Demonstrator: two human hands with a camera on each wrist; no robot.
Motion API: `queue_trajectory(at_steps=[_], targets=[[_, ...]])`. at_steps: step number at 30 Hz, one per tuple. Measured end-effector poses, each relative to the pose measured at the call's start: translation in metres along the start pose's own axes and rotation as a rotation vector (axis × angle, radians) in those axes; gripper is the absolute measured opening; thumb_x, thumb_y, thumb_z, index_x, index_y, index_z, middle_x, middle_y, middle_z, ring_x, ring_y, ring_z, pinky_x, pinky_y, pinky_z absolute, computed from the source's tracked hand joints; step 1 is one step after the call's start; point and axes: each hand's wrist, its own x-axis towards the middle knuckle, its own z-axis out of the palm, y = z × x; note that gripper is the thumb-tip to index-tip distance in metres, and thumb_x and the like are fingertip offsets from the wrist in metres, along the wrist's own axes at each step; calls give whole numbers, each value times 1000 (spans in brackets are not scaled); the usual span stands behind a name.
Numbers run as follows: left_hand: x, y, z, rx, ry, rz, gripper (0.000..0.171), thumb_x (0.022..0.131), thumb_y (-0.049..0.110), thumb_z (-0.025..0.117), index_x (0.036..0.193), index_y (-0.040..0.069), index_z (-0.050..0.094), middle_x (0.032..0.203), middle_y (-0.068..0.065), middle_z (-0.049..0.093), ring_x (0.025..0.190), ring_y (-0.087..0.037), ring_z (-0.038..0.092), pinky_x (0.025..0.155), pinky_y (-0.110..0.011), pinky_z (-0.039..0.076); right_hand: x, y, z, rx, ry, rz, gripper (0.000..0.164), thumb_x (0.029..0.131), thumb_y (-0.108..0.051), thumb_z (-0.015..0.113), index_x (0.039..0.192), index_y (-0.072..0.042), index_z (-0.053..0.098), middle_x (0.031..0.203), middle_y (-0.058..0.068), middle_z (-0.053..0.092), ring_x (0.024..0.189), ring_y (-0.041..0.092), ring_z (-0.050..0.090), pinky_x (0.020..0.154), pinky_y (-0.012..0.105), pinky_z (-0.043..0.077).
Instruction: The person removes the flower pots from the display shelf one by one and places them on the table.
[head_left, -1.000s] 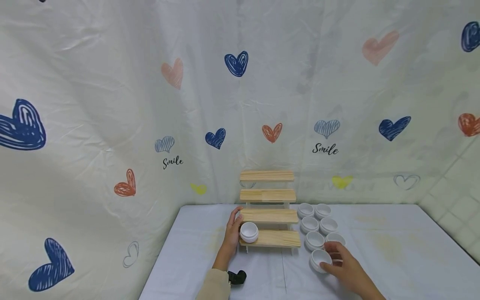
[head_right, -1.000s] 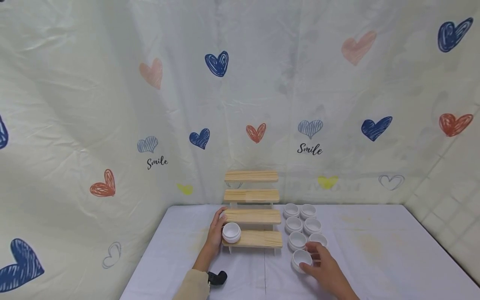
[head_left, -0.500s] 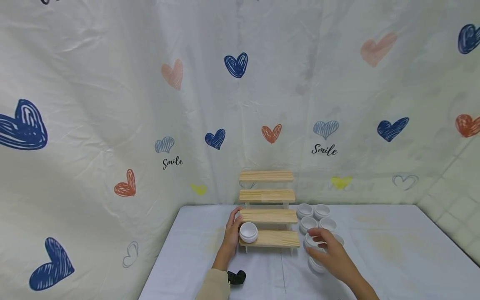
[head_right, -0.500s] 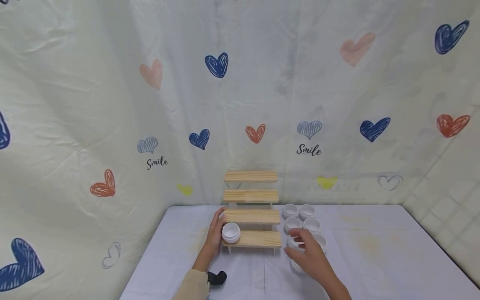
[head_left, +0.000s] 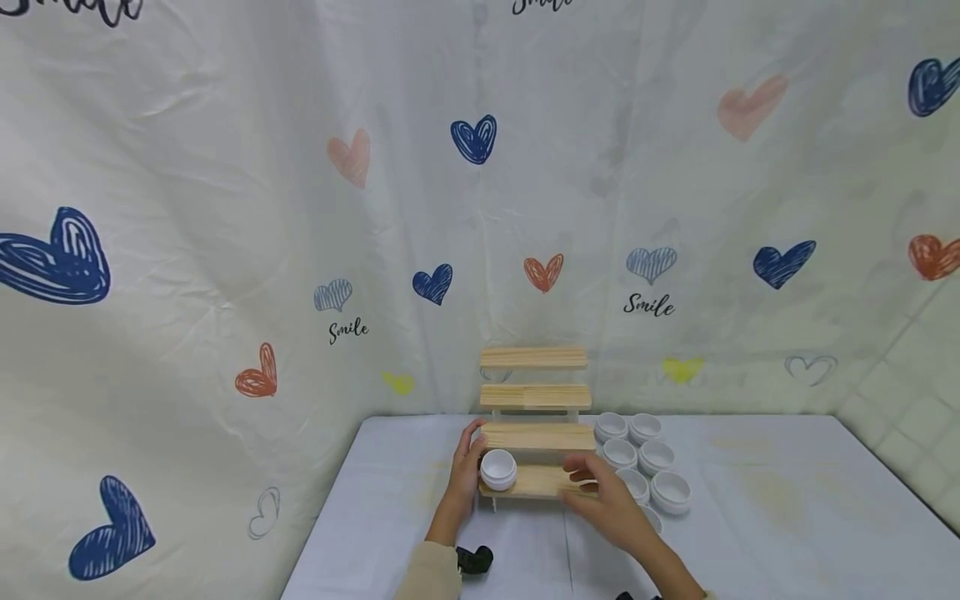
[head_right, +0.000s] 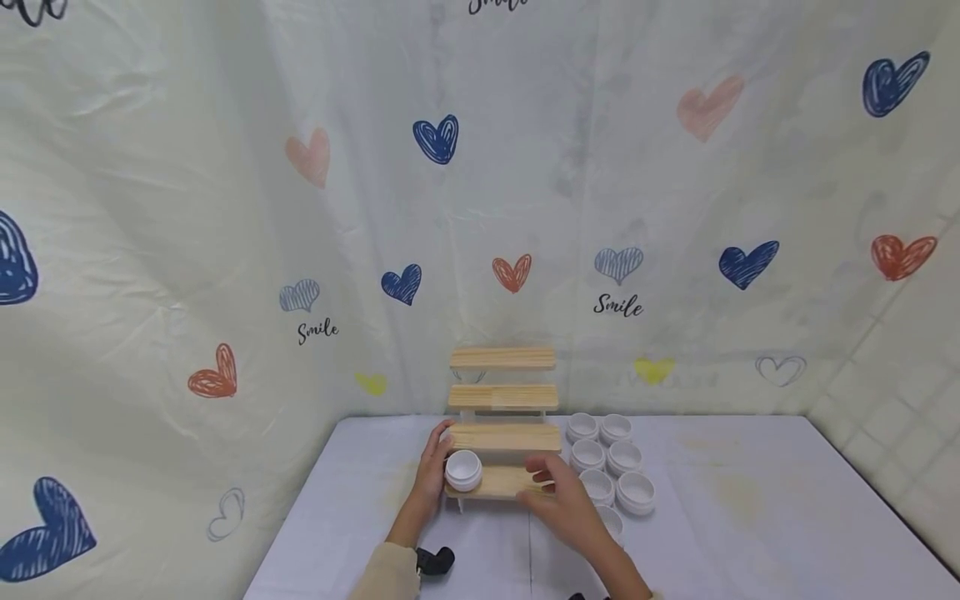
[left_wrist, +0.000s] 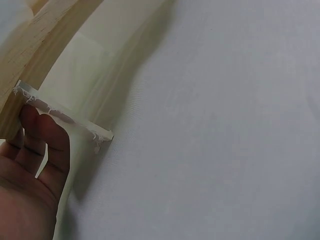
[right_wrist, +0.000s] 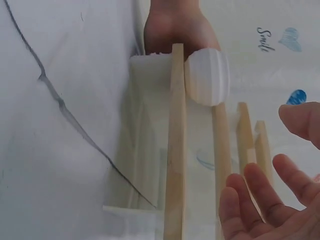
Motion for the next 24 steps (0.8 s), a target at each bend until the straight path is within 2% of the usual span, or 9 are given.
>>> queue_trajectory(at_steps=[3,6,11,14,24], targets=[[0,0,0,4,0,-2,48,107,43,47,151,24,45,141,-8,55,120,-15,49,100,-35,36,8,-2,10,28,-6,57,45,86,-12,80,126,-3,61,121,13,66,112,30,61,96,43,52],[0,0,0,5,-2,1,51,107,43,46,153,21,44,141,-8,55,119,-15,50,100,-35,37,15,-5,19,46,-18,77,45,86,-11,80,127,-4,61,123,15,65,113,30,61,96,43,52],[0,-1,-1,-6,-4,-1,53,107,43,47,153,19,43,142,-9,57,119,-14,52,102,-35,38,27,-7,34,67,-53,77,47,87,-15,80,128,-5,59,124,15,63,114,30,60,95,40,51],[-1,-2,-2,-17,-9,-1,52,107,43,47,153,19,44,143,-9,57,120,-14,52,103,-34,37,34,-6,44,65,-59,74,47,86,-14,80,127,-4,59,124,15,63,114,30,61,97,44,51],[1,-4,-3,-36,-16,11,55,107,43,48,153,16,42,135,-6,60,114,-12,53,100,-33,38,44,-2,69,24,-17,86,53,81,-18,86,126,-4,61,118,12,67,111,30,64,98,48,53]])
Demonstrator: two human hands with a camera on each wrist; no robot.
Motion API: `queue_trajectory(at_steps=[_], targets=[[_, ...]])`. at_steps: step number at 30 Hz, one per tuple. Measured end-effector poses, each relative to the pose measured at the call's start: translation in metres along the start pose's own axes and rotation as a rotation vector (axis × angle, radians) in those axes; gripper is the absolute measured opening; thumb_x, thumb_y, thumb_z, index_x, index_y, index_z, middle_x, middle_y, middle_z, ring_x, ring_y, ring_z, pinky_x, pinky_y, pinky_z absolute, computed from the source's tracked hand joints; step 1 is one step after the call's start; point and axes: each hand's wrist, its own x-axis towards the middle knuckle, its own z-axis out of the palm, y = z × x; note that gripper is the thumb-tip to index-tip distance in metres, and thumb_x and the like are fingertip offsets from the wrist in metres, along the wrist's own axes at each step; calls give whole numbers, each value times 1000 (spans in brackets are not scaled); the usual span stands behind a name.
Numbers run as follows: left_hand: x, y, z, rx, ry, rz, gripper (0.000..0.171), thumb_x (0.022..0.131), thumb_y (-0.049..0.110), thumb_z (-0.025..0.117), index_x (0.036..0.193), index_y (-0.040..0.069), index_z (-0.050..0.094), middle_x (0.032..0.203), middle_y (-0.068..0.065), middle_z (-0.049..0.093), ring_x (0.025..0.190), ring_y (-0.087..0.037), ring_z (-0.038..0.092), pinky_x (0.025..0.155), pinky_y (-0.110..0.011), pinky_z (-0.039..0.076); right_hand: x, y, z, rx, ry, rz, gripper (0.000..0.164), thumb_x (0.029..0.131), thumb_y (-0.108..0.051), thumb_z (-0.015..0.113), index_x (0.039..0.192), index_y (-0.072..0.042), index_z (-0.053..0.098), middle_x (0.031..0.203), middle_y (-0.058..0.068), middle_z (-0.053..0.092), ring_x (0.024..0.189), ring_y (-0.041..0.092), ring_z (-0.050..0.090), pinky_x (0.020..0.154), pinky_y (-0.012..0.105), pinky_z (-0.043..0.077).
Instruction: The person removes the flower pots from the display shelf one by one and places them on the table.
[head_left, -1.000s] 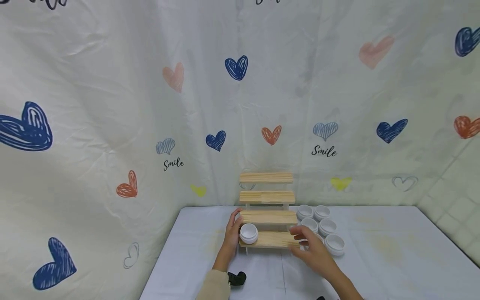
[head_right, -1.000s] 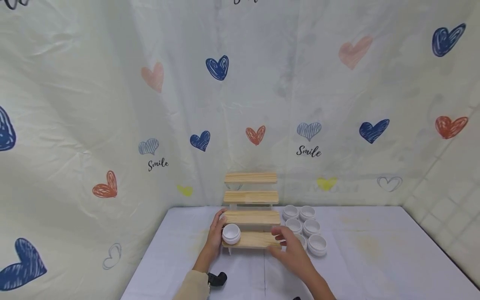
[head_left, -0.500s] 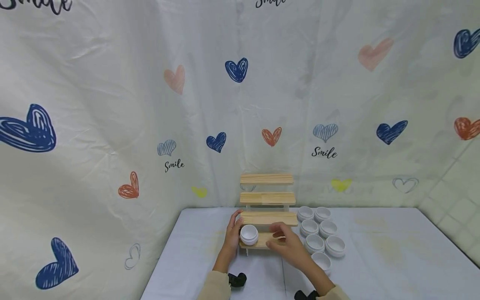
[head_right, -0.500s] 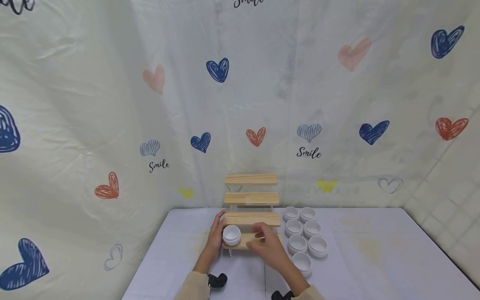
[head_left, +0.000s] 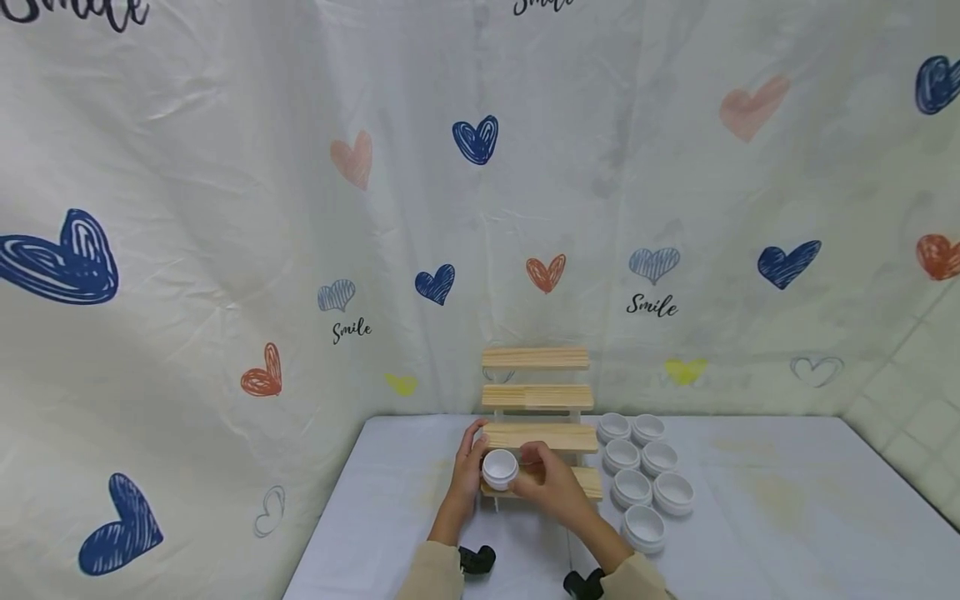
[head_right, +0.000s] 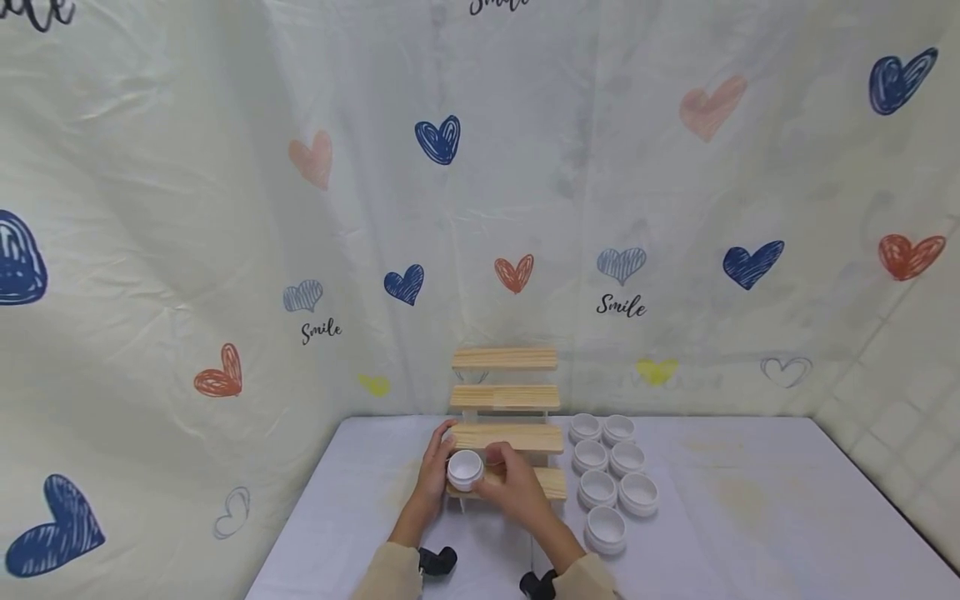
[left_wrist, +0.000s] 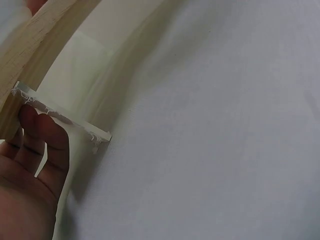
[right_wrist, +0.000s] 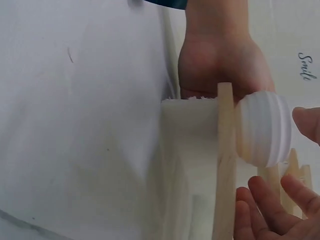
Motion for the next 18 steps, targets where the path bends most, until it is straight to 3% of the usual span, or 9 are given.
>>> queue_trajectory(at_steps=[10,18], targets=[[-2,0,0,6,6,7,50,107,43,48,151,22,46,143,-7,58,120,-12,52,104,-35,36,1,7,10,-8,31,-19,55,79,-18,88,126,-6,61,117,9,70,111,26,65,97,45,54],[-2,2,1,4,0,13,53,107,44,47,153,19,44,145,-8,56,122,-13,52,105,-36,36,1,8,15,-30,49,-49,55,78,-24,89,124,-8,62,116,7,72,110,24,66,96,47,53]])
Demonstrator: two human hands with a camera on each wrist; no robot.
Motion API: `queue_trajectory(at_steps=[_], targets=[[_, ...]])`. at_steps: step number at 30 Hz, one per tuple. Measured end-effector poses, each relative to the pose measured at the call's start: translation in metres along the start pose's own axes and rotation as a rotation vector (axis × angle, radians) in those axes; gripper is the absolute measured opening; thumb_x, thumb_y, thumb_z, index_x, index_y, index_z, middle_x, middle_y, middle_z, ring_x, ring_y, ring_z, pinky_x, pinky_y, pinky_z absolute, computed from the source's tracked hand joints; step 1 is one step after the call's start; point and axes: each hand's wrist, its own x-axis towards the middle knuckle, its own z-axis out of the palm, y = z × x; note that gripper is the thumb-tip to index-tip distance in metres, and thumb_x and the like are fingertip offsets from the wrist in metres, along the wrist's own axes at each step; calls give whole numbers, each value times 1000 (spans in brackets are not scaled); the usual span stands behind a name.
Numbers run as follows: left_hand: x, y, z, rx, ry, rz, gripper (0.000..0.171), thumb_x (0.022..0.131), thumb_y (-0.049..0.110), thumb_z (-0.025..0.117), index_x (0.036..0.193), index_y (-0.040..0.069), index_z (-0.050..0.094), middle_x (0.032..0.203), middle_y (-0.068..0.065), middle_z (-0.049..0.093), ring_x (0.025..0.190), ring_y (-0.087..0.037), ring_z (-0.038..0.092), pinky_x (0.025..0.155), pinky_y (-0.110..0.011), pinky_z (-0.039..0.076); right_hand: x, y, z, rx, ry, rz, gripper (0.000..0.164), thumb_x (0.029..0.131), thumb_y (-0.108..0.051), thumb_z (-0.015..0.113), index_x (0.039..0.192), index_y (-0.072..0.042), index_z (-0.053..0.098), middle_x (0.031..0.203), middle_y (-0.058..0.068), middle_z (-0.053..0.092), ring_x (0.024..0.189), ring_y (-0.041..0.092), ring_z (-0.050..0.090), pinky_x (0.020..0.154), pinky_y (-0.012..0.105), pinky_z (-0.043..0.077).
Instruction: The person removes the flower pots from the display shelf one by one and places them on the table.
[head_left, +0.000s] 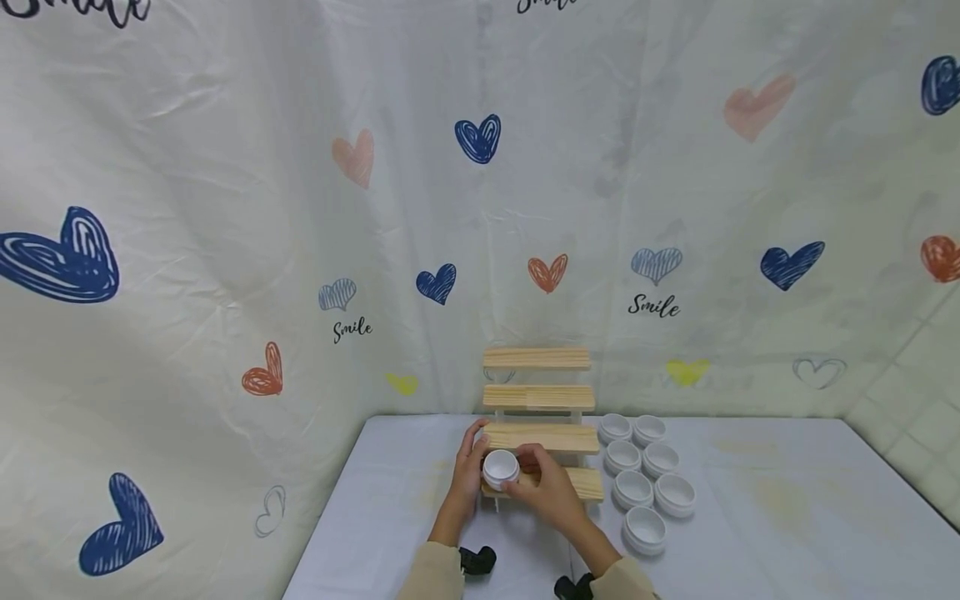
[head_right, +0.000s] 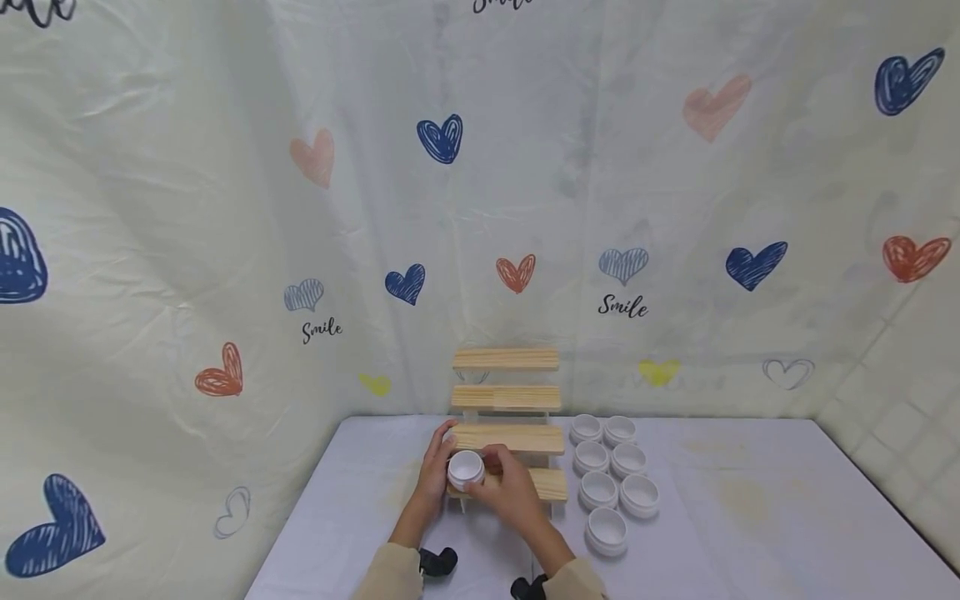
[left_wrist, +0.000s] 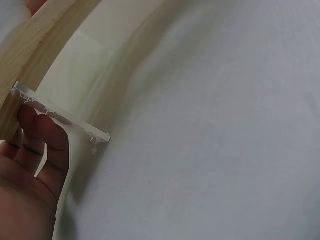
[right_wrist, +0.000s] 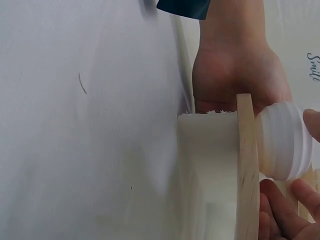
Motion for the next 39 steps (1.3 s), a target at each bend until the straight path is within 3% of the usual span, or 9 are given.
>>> queue_trajectory(at_steps=[19,26,35,39], targets=[[3,-3,-1,-2,-19,4,52,109,41,44,155,16,41,140,-8,59,116,-11,53,99,-35,40,-1,-6,5,-50,39,-11,56,77,-28,90,122,-10,64,119,9,72,112,28,68,97,52,52],[3,-3,0,3,0,5,49,107,41,46,152,22,45,137,-8,60,115,-11,54,101,-34,39,2,-3,8,-62,41,19,56,75,-29,91,122,-12,64,121,8,72,114,27,67,99,51,51],[3,-3,0,-13,-8,11,51,108,41,46,154,19,42,137,-7,60,115,-11,53,102,-34,38,2,-5,9,-66,40,12,57,75,-28,91,122,-7,65,118,10,73,112,27,67,98,52,51],[3,-3,0,-23,-13,6,51,108,39,45,154,18,42,127,-2,63,110,-10,55,97,-33,40,2,-4,8,-63,39,11,57,76,-27,91,122,-6,65,119,11,72,112,27,67,98,52,51]])
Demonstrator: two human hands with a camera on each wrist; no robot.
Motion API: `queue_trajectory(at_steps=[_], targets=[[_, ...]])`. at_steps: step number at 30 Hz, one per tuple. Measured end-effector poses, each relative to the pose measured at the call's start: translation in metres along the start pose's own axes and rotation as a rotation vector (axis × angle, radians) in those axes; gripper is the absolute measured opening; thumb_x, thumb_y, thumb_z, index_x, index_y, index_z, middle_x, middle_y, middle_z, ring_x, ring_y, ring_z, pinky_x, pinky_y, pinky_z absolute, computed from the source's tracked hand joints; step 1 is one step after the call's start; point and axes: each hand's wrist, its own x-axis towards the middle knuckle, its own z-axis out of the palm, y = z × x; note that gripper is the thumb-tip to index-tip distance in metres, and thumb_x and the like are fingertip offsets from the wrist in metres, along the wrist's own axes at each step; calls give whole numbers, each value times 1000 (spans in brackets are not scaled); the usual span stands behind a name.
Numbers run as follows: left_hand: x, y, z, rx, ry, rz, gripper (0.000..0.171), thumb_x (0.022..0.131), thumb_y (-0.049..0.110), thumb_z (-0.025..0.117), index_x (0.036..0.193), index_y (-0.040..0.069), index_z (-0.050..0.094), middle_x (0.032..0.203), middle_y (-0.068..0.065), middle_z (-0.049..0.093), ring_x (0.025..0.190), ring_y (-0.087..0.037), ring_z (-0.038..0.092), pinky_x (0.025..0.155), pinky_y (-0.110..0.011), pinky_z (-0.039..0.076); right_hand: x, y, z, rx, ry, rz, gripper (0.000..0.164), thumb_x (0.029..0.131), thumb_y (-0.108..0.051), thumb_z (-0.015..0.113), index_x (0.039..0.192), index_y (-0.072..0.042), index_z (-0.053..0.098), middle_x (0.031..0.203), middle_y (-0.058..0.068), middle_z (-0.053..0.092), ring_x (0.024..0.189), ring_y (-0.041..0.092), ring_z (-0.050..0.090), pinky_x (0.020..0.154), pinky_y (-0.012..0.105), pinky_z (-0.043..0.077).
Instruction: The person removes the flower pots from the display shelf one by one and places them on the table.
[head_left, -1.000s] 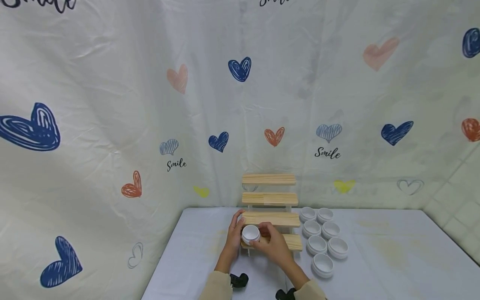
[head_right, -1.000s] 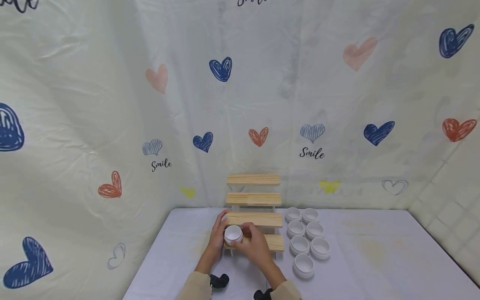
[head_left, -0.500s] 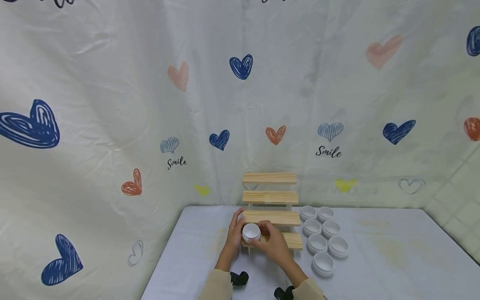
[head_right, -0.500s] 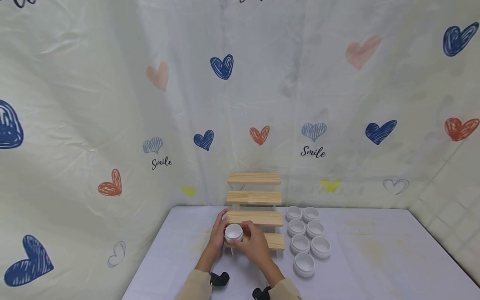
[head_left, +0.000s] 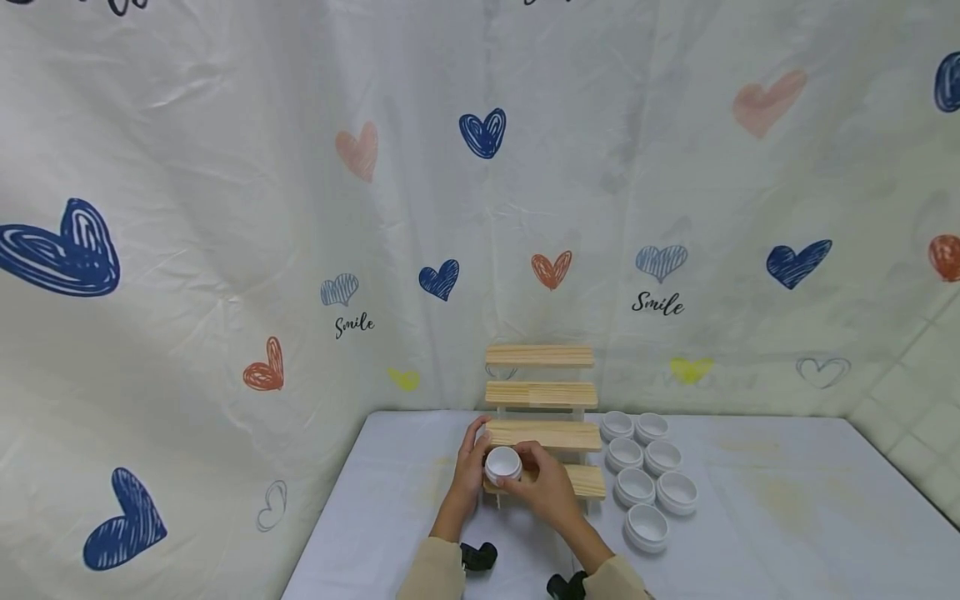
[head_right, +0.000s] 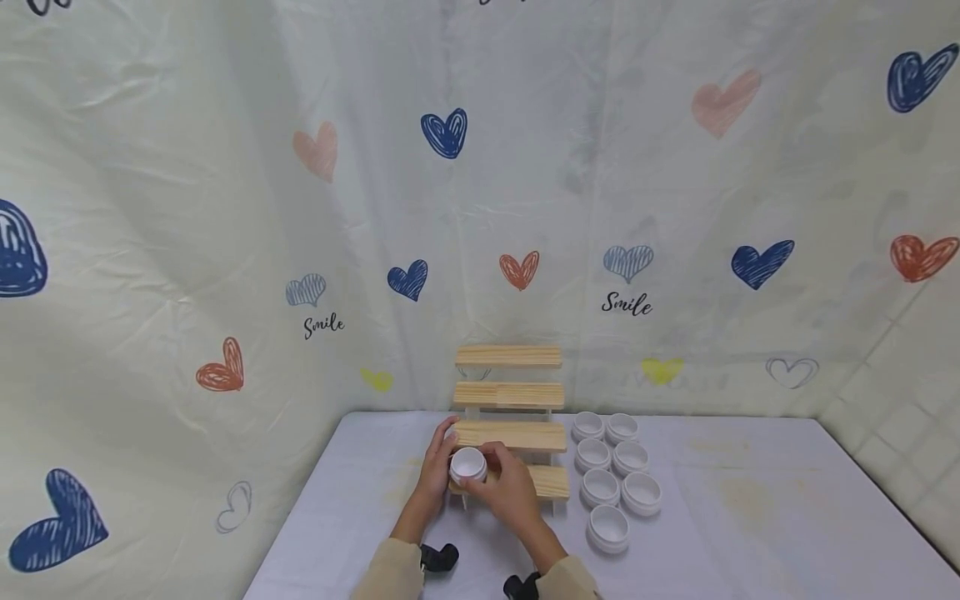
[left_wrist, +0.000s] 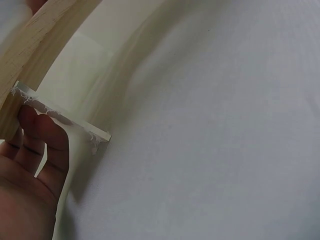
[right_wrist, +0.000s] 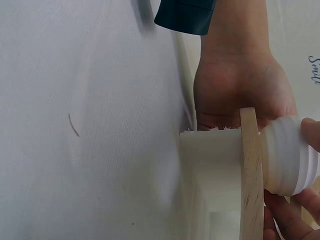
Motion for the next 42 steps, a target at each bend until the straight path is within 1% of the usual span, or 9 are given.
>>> queue_trajectory(at_steps=[4,8,16,21,24,29,32,35,42], targets=[[0,-1,-1,-15,-16,-8,50,109,37,44,155,18,41,112,5,64,102,-10,56,92,-32,42,-1,2,-1,3,8,-8,55,75,-26,91,121,-9,66,117,9,73,110,25,67,96,49,51],[1,-2,-2,-17,-29,-3,50,109,37,43,155,18,40,104,8,62,97,-9,56,90,-32,43,-2,4,-2,2,18,-21,53,75,-25,91,120,-11,67,114,5,73,107,22,68,94,45,52],[1,-1,0,10,-5,-7,52,108,41,45,155,18,41,95,5,57,91,-10,53,87,-32,42,-3,5,-5,21,18,-1,55,75,-25,91,124,-13,68,113,2,73,105,17,65,93,39,51],[-1,0,0,4,-9,-18,50,109,36,45,155,16,42,87,1,52,85,-13,51,83,-35,41,-7,7,-6,56,39,-10,54,74,-22,92,122,-12,69,112,2,73,103,18,66,91,37,52],[-3,5,0,-9,-20,-29,48,109,33,45,154,15,42,86,-3,53,84,-17,51,83,-37,42,-9,7,-7,68,48,-8,53,73,-21,93,120,-13,70,112,1,73,102,17,66,91,39,52],[-10,25,0,-24,-43,-24,50,108,29,49,154,10,42,87,-15,55,86,-28,54,84,-41,44,-12,4,-11,110,42,17,51,74,-20,92,120,-14,70,112,2,73,101,16,65,88,35,54],[-15,33,1,-30,-46,7,52,108,28,49,153,4,40,87,-18,55,84,-28,54,82,-39,45,-14,4,-14,121,42,35,51,74,-19,92,120,-14,70,113,4,73,101,17,65,84,30,55],[-17,35,2,-30,-40,16,52,108,29,49,152,3,40,86,-19,55,83,-28,54,79,-37,45,-16,4,-16,123,42,59,51,74,-19,91,120,-16,69,115,3,72,102,17,66,82,26,54],[-16,35,1,-10,-40,-31,48,107,31,49,152,13,44,89,-13,56,84,-24,54,78,-32,44,-24,9,-24,164,55,45,53,73,-12,92,120,-12,68,112,8,72,99,19,69,81,27,58]])
